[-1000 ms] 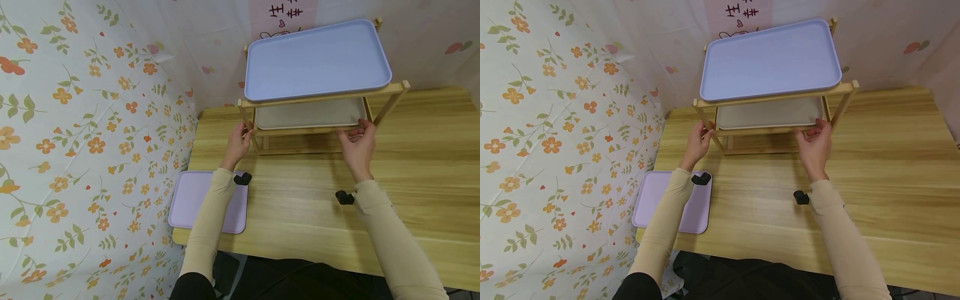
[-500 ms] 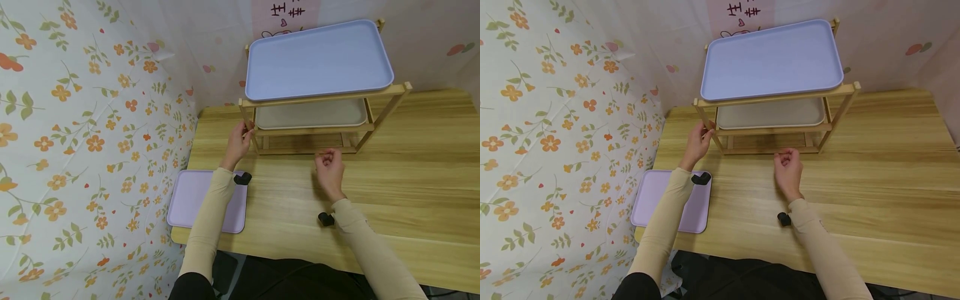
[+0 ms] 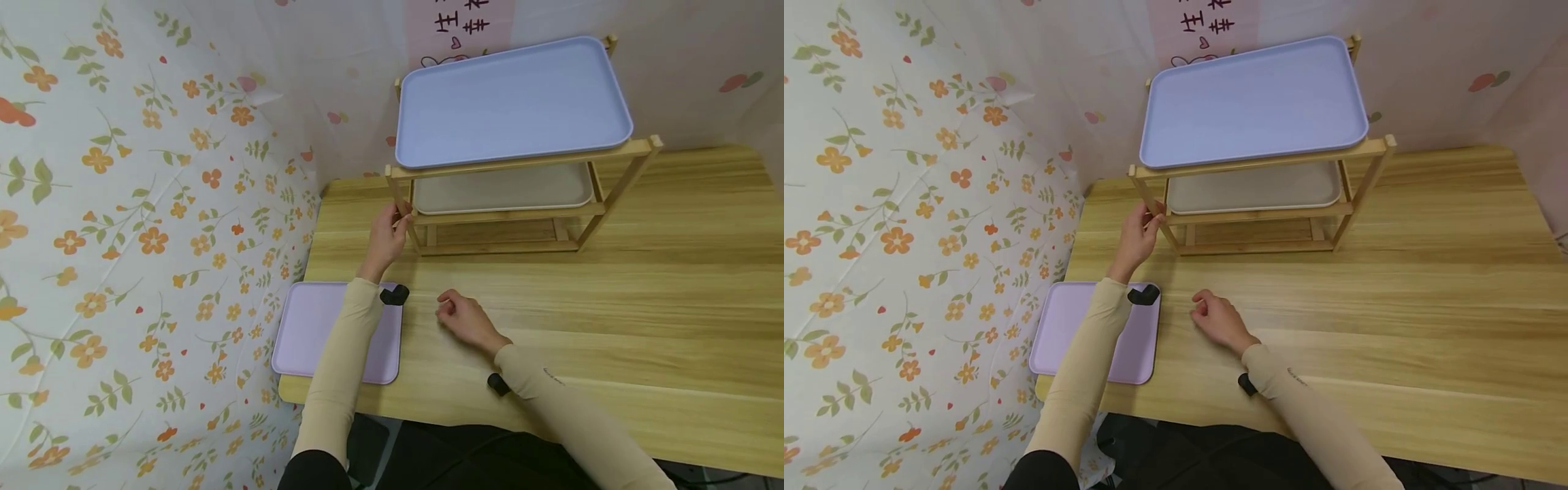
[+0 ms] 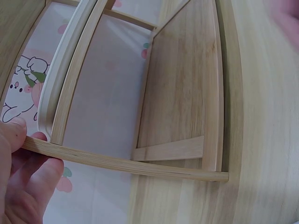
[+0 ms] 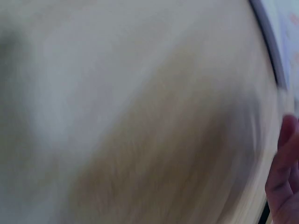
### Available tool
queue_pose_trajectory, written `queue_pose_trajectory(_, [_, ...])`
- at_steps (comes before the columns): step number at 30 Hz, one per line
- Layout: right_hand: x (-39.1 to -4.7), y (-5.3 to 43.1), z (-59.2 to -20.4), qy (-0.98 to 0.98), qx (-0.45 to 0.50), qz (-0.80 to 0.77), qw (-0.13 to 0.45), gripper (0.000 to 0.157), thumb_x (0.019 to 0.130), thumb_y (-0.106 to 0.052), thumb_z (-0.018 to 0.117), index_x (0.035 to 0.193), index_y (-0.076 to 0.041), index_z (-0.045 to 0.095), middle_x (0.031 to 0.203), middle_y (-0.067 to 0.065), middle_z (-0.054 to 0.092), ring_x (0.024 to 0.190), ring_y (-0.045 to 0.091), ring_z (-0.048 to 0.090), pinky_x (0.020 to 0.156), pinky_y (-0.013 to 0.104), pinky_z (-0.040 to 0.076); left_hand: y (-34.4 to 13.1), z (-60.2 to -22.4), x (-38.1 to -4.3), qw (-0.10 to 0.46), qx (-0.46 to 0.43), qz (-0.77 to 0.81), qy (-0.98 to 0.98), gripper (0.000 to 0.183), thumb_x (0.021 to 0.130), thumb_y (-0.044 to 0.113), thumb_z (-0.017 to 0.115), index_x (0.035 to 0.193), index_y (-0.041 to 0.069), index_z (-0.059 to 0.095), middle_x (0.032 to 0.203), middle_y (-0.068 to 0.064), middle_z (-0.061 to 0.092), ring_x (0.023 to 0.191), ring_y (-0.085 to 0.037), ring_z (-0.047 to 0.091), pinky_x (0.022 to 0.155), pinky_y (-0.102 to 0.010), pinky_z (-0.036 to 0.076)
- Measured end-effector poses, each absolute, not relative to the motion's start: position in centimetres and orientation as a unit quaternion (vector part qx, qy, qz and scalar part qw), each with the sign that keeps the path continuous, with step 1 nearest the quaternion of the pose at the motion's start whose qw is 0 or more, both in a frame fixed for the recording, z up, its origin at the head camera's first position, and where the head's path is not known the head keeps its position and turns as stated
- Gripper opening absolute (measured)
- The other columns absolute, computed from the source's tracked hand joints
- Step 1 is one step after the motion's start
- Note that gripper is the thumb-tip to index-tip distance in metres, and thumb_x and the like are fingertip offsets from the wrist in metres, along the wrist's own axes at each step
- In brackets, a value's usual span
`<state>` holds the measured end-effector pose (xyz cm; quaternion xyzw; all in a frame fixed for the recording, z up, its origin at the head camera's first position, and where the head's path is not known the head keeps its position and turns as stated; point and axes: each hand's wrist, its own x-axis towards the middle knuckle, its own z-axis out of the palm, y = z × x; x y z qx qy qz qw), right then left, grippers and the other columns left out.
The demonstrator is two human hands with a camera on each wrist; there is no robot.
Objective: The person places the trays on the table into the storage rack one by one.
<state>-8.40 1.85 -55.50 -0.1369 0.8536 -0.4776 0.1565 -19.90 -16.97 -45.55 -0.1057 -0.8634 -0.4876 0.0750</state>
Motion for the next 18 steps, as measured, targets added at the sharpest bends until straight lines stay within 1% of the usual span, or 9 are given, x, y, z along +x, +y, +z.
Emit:
queue_pose_trajectory(3, [-7.2,0.1,-55.7,0.852,-0.19,-0.448,0.194,0.029,0.091,-0.021,0.061,0.115,-0.005,0.062,0.086,-0.004,0.066,0.074,0.009,0.058,0.073,0.031,0.05,-17.0,-45.5,-19.9,0.074,-0.102,-0.494,-0.86,0.022,0.099,0.008,0.053,0.116,-0.005,0.057,0.117,-0.022,0.062,0.115,-0.032,0.063,0.089,-0.043,0.056])
queue_pose_trajectory(5, [-6.4,-0.8,-55.8,0.85,-0.222,-0.43,0.209,0.029,0.09,-0.021,0.063,0.116,-0.006,0.062,0.086,-0.004,0.063,0.073,0.008,0.054,0.07,0.028,0.047,-17.0,-45.5,-19.9,0.072,-0.102,-0.494,-0.86,0.023,0.099,0.009,0.053,0.117,-0.005,0.057,0.117,-0.021,0.062,0.115,-0.032,0.063,0.089,-0.042,0.056])
queue_pose_trajectory(7, [-5.6,-1.5,-55.9,0.848,-0.262,-0.404,0.221,0.033,0.09,-0.021,0.063,0.121,-0.009,0.061,0.09,-0.003,0.061,0.075,0.009,0.053,0.069,0.028,0.045,-17.0,-45.6,-19.9,0.071,-0.105,-0.493,-0.861,0.023,0.099,0.009,0.052,0.117,-0.005,0.057,0.117,-0.021,0.062,0.115,-0.032,0.063,0.089,-0.041,0.057])
queue_pose_trajectory(8, [-5.2,-1.7,-55.8,0.846,-0.286,-0.389,0.226,0.036,0.091,-0.021,0.063,0.125,-0.01,0.06,0.095,-0.002,0.06,0.078,0.01,0.053,0.07,0.029,0.045,-17.0,-45.6,-19.9,0.07,-0.106,-0.493,-0.861,0.023,0.099,0.009,0.052,0.117,-0.005,0.057,0.117,-0.021,0.062,0.115,-0.032,0.063,0.089,-0.041,0.057])
queue_pose_trajectory(11, [-4.3,-2.3,-55.7,0.837,-0.364,-0.338,0.229,0.045,0.093,-0.023,0.062,0.136,-0.013,0.054,0.109,0.004,0.056,0.088,0.014,0.054,0.074,0.032,0.048,-17.0,-45.7,-19.9,0.072,-0.107,-0.489,-0.863,0.022,0.099,0.008,0.051,0.116,-0.005,0.057,0.116,-0.02,0.063,0.114,-0.032,0.064,0.089,-0.04,0.057])
queue_pose_trajectory(13, [-3.9,-2.6,-55.6,0.831,-0.404,-0.31,0.224,0.049,0.093,-0.023,0.062,0.141,-0.015,0.051,0.114,0.005,0.053,0.089,0.014,0.053,0.072,0.029,0.048,-17.0,-45.7,-19.9,0.074,-0.106,-0.487,-0.864,0.022,0.099,0.008,0.051,0.116,-0.005,0.057,0.115,-0.02,0.063,0.113,-0.032,0.064,0.089,-0.04,0.057])
queue_pose_trajectory(14, [-3.8,-2.7,-55.6,0.829,-0.416,-0.3,0.223,0.05,0.094,-0.024,0.062,0.142,-0.016,0.05,0.116,0.005,0.051,0.088,0.013,0.052,0.07,0.027,0.048,-17.0,-45.7,-19.9,0.075,-0.103,-0.485,-0.865,0.022,0.1,0.009,0.051,0.116,-0.004,0.057,0.115,-0.02,0.063,0.113,-0.031,0.064,0.089,-0.04,0.057])
queue_pose_trajectory(16, [-3.6,-3.0,-55.6,0.827,-0.429,-0.288,0.22,0.05,0.094,-0.023,0.062,0.142,-0.016,0.049,0.113,0.005,0.051,0.082,0.012,0.048,0.064,0.023,0.044,-17.1,-45.7,-19.8,0.075,-0.102,-0.482,-0.867,0.022,0.1,0.009,0.051,0.116,-0.004,0.057,0.115,-0.02,0.063,0.112,-0.031,0.065,0.088,-0.041,0.057])
queue_pose_trajectory(18, [-3.5,-3.1,-55.8,0.829,-0.434,-0.282,0.211,0.048,0.094,-0.022,0.062,0.14,-0.016,0.052,0.11,0.004,0.051,0.079,0.01,0.045,0.06,0.02,0.04,-17.1,-45.7,-19.8,0.074,-0.104,-0.482,-0.867,0.023,0.099,0.009,0.052,0.117,-0.005,0.057,0.115,-0.022,0.063,0.112,-0.032,0.064,0.088,-0.042,0.057])
